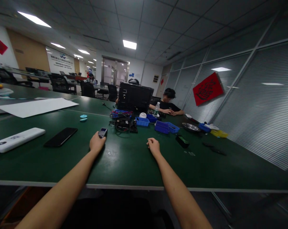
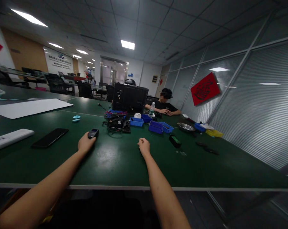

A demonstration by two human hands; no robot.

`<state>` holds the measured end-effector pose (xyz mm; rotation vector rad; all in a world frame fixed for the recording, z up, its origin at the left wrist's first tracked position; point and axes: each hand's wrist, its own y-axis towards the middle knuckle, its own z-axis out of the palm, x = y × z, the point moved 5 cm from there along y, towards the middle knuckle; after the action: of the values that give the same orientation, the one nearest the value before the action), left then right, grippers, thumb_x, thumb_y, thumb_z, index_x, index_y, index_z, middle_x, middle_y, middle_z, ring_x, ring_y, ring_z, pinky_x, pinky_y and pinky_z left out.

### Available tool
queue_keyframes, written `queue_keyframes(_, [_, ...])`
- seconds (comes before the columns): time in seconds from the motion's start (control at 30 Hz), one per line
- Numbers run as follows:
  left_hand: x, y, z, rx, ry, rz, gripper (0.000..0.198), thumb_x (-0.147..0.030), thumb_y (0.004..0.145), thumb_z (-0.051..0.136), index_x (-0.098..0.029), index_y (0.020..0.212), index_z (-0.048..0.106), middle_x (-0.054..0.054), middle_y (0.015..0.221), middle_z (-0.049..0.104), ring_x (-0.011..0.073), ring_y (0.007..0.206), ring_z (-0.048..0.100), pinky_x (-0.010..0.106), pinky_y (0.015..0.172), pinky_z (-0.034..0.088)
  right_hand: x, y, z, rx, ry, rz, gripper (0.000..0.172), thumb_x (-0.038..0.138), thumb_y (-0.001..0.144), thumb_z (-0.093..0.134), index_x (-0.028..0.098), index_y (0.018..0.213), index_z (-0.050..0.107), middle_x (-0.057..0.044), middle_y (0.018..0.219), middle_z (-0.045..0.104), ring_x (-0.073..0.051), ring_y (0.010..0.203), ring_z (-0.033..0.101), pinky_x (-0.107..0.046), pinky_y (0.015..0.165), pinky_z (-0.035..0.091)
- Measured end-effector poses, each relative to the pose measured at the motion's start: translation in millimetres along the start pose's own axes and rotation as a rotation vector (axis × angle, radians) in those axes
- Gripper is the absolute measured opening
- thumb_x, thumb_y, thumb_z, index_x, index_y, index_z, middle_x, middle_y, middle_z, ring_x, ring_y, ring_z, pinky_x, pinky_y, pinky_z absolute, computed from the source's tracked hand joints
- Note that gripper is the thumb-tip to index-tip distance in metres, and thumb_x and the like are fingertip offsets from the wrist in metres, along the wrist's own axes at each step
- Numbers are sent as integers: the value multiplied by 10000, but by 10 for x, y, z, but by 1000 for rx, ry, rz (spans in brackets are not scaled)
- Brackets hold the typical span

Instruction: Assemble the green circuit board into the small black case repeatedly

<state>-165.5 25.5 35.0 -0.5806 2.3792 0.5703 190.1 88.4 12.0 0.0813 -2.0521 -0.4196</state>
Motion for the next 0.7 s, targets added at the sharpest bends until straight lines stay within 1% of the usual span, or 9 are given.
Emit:
queue_keyframes(0.1, [-283,-179,224,99,5,101,449,-377,717,500,-175,1117,471,121,1048,605,266,946,570,325,753,427,19,-4,12,-4,6,2,236,260,705,421,145,829,586,-6,614,605,-96,428,501,-200,430,403])
queue_keyframes(0.23, [-839,-542,683,280,-54,275,448,-327,697,539,-167,1108,459,119,1060,595,235,957,564,299,775,410,34,-15,-6,-22,5,17,236,265,710,425,151,842,585,-2,619,605,-95,433,499,-199,440,400])
queue_keyframes(0.33, [-1197,-815,1005,360,-181,367,628,-305,638,613,-156,1206,391,131,1191,520,235,1071,502,302,866,374,58,-27,-72,-43,-24,24,250,292,734,405,160,841,589,-6,644,612,-108,475,522,-211,478,412])
queue_keyframes(0.4, [-1345,-945,1153,430,-365,412,772,-275,592,657,-174,1277,316,120,1289,436,230,1154,434,296,906,361,95,-43,-147,-89,-90,31,278,332,765,375,171,815,596,-18,686,622,-126,560,557,-227,547,425])
queue_keyframes(0.47, [-1361,-987,1246,526,-591,333,815,-222,618,627,-180,1328,229,128,1340,370,213,1160,433,287,875,402,154,-79,-208,-138,-175,47,334,397,792,350,183,848,599,-39,776,632,-150,685,580,-246,625,425])
queue_keyframes(0.53, [-1277,-948,1275,591,-787,168,773,-168,667,554,-181,1346,184,151,1346,351,194,1099,492,271,787,460,233,-137,-200,-141,-260,55,401,471,790,365,191,989,572,-67,901,622,-179,811,574,-270,689,417])
queue_keyframes(0.57, [-1215,-905,1261,592,-858,80,739,-151,683,522,-184,1343,192,158,1334,363,185,1051,526,262,739,479,277,-172,-164,-120,-310,46,451,500,773,397,190,1071,537,-84,960,606,-195,866,561,-283,716,412])
queue_keyframes(0.63, [-1085,-792,1180,510,-929,-54,662,-140,693,500,-189,1310,262,155,1286,414,166,955,574,248,682,498,359,-240,-40,-38,-440,3,566,520,713,495,202,1181,464,-110,1053,565,-232,958,525,-316,760,399])
queue_keyframes(0.7, [-984,-692,1084,414,-951,-148,582,-141,696,492,-185,1255,336,139,1219,472,147,906,587,231,654,504,389,-284,83,51,-561,-17,619,464,679,560,224,1230,411,-119,1080,547,-254,980,512,-345,772,392])
